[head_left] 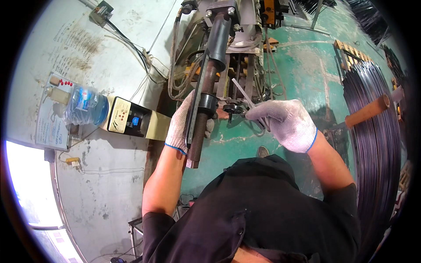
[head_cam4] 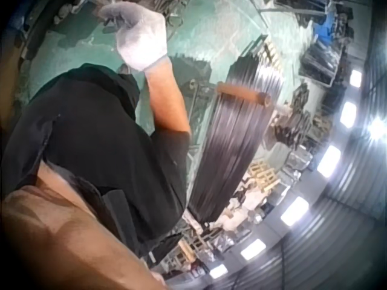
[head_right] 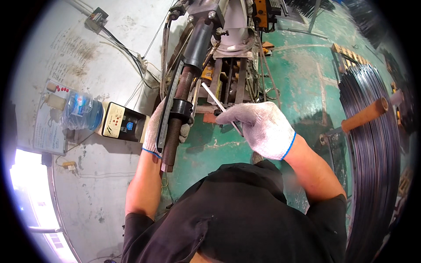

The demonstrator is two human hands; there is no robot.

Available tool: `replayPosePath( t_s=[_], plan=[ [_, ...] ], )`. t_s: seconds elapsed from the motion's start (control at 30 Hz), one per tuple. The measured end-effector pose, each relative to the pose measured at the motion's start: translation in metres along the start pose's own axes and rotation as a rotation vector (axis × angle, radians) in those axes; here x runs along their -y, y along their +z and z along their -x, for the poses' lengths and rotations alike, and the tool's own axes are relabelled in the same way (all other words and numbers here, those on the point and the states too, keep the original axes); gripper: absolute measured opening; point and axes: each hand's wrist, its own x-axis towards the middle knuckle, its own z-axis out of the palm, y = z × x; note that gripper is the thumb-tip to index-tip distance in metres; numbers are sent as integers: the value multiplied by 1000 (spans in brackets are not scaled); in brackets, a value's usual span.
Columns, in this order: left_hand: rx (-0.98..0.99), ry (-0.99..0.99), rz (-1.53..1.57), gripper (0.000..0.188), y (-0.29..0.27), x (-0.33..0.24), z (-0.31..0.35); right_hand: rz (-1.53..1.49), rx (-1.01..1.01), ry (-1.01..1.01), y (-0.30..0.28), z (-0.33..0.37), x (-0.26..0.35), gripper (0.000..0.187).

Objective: The person uses a hex key to tighten or loosen bolts on a metal rod assembly mounted in a machine. They repeatedly rotate the tool and reposition their hands to access different fasteners on the vertical component.

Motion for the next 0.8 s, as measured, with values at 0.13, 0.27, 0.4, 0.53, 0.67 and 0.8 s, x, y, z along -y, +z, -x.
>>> replayPosePath(
  t_s=[0.13,0.27,0.4,0.53,0.67,0.8],
  plan=[
    [17,13,-37,57,5,-3,2,34,-96,-136,-1,-6,13,40],
    [17,73,-80,57,8,-2,4,192,-99,-146,-2,-5,16,31],
    [6,37,-34,57,-2,1,-4,400,-108,-233,5,-7,12,22],
    [-15,16,5,58,-2,2,-5,279,-71,-140,19,-11,5,24],
    [4,24,-1,58,-1,1,-3,-100,-8,399,30,-15,26,31],
    [25,21,-3,60,-4,1,-4,-306,-35,482,42,-24,23,37]
  ],
)
